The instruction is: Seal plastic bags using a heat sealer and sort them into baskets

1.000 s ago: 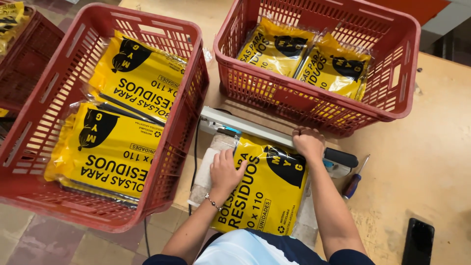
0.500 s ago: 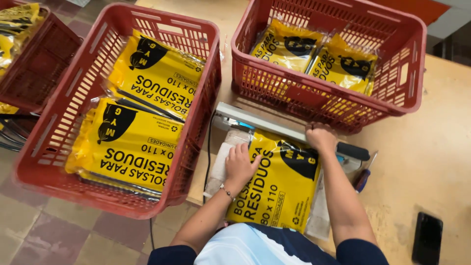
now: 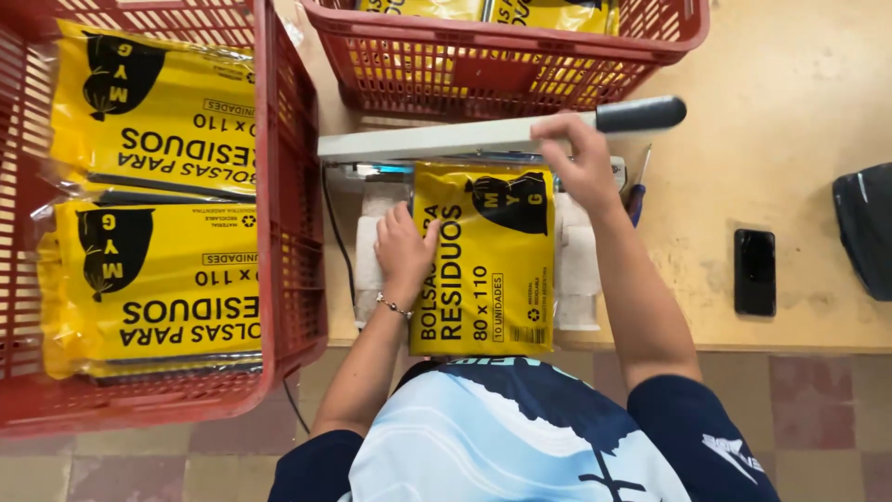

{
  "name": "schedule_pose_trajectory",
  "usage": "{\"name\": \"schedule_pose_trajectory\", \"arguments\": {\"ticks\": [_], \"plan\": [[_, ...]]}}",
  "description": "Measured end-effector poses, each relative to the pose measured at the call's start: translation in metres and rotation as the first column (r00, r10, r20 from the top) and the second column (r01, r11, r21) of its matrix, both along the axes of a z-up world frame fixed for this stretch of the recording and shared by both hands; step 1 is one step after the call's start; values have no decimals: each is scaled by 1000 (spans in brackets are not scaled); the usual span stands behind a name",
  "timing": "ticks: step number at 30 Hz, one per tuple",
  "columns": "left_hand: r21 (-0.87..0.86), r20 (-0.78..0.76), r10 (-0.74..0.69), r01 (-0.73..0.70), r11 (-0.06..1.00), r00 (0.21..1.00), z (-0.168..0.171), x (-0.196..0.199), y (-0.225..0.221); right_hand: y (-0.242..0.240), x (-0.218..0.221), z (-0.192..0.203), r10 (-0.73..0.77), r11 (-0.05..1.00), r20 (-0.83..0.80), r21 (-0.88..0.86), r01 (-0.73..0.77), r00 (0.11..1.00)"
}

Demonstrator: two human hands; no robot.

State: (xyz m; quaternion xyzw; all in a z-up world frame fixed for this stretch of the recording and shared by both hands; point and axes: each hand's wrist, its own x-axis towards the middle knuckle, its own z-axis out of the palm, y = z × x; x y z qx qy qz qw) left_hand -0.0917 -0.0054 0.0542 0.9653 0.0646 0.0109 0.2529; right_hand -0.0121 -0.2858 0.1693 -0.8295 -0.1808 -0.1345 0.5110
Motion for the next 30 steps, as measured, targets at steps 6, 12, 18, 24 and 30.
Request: {"name": "schedule_pose_trajectory", "arguments": {"ticks": [6, 12, 18, 24, 30], "plan": [[-466, -133, -19, -46, 883, 991, 33, -11, -1, -11, -114, -56, -363, 931, -267, -130, 340, 893], [-903, -47, 71, -73, 423, 996, 39, -47, 1, 2, -169, -62, -110, 908, -721, 207, 365, 684], [-954, 123, 277, 37, 297, 953, 47, -72, 7, -9, -172, -88, 71, 908, -736, 327, 262, 673], [-851, 356, 353, 144, 505, 865, 136, -64, 8, -40, -108, -26, -23, 896, -459, 385, 222, 888], [-793, 413, 423, 90, 602, 806, 199, -112, 10, -46, 47, 163, -145, 849, -85, 501, 168, 986]]}}
